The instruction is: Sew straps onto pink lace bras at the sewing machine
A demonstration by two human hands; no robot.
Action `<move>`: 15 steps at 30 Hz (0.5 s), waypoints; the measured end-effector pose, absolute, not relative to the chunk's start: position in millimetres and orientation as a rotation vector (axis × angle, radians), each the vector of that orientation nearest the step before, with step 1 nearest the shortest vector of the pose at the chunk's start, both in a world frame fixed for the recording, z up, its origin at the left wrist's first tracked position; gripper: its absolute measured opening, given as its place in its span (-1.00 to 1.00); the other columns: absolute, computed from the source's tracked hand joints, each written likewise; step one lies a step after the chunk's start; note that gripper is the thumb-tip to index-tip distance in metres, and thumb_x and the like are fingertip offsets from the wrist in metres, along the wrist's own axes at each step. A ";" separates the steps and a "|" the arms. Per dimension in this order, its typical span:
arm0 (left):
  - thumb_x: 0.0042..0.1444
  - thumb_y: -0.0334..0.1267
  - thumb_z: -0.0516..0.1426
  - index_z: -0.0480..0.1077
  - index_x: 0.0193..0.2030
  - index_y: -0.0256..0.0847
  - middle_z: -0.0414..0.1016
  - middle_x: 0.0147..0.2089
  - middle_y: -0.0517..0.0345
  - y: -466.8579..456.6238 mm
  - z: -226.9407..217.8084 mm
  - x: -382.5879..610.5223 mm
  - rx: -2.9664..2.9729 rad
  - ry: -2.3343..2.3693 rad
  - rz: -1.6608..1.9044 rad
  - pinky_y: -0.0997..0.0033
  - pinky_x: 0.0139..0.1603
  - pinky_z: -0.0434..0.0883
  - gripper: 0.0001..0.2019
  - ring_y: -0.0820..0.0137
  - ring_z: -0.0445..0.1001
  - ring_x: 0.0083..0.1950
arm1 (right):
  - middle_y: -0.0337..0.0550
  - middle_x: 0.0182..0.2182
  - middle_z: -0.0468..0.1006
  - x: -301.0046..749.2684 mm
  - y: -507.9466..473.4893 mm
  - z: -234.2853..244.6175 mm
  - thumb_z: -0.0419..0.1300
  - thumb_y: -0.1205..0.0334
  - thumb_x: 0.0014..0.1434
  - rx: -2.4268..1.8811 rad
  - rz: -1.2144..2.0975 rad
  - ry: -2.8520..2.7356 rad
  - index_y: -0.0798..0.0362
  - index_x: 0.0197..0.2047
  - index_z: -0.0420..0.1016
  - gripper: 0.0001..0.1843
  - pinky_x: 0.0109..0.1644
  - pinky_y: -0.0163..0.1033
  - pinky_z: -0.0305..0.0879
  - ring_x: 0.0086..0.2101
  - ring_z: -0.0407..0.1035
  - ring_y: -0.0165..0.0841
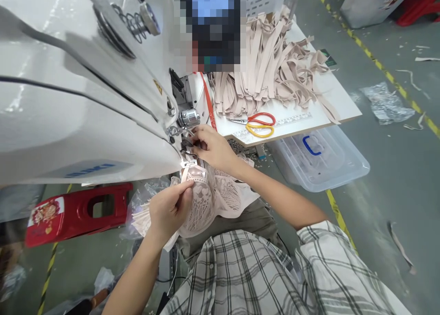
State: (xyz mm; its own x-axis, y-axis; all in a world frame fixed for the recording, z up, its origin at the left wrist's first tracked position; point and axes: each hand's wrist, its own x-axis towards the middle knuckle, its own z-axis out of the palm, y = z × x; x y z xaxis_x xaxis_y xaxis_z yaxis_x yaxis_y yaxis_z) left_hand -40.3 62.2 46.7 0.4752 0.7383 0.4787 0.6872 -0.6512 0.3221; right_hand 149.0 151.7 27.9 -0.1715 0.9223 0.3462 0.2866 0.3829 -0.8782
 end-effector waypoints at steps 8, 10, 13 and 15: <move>0.34 -0.30 0.00 0.52 -0.10 -0.21 0.59 -0.46 0.17 61.2 47.9 -38.8 2.626 1.366 0.825 0.49 -0.46 0.31 -0.75 0.42 0.52 -0.49 | -0.05 -0.09 0.50 151.8 151.2 26.0 0.15 0.28 0.11 -1.090 0.832 -1.693 0.08 -0.33 0.44 -0.93 -0.21 -0.24 0.29 -0.26 0.34 -0.33; 0.34 -0.29 0.00 0.50 -0.04 -0.20 0.60 -0.43 0.18 60.5 46.6 -41.2 2.586 1.441 0.824 0.50 -0.44 0.32 -0.75 0.42 0.52 -0.49 | -0.06 -0.10 0.49 152.4 150.6 26.5 0.15 0.27 0.12 -1.093 0.847 -1.677 0.07 -0.34 0.43 -0.93 -0.25 -0.26 0.28 -0.31 0.31 -0.36; 0.35 -0.22 0.03 0.44 0.01 -0.22 0.59 -0.36 0.13 58.7 42.8 -42.4 2.529 1.578 0.887 0.47 -0.37 0.36 -0.77 0.39 0.52 -0.42 | -0.07 -0.11 0.49 153.1 149.6 27.2 0.14 0.28 0.12 -1.094 0.858 -1.675 0.07 -0.33 0.44 -0.93 -0.27 -0.27 0.30 -0.33 0.30 -0.37; 0.33 -0.18 0.06 0.41 0.00 -0.25 0.57 -0.25 0.02 55.6 40.7 -38.2 2.548 1.619 1.005 0.38 -0.22 0.40 -0.77 0.30 0.53 -0.26 | -0.07 -0.08 0.49 153.0 148.7 26.8 0.14 0.27 0.11 -1.116 0.847 -1.676 0.06 -0.32 0.44 -0.93 -0.26 -0.26 0.32 -0.34 0.30 -0.38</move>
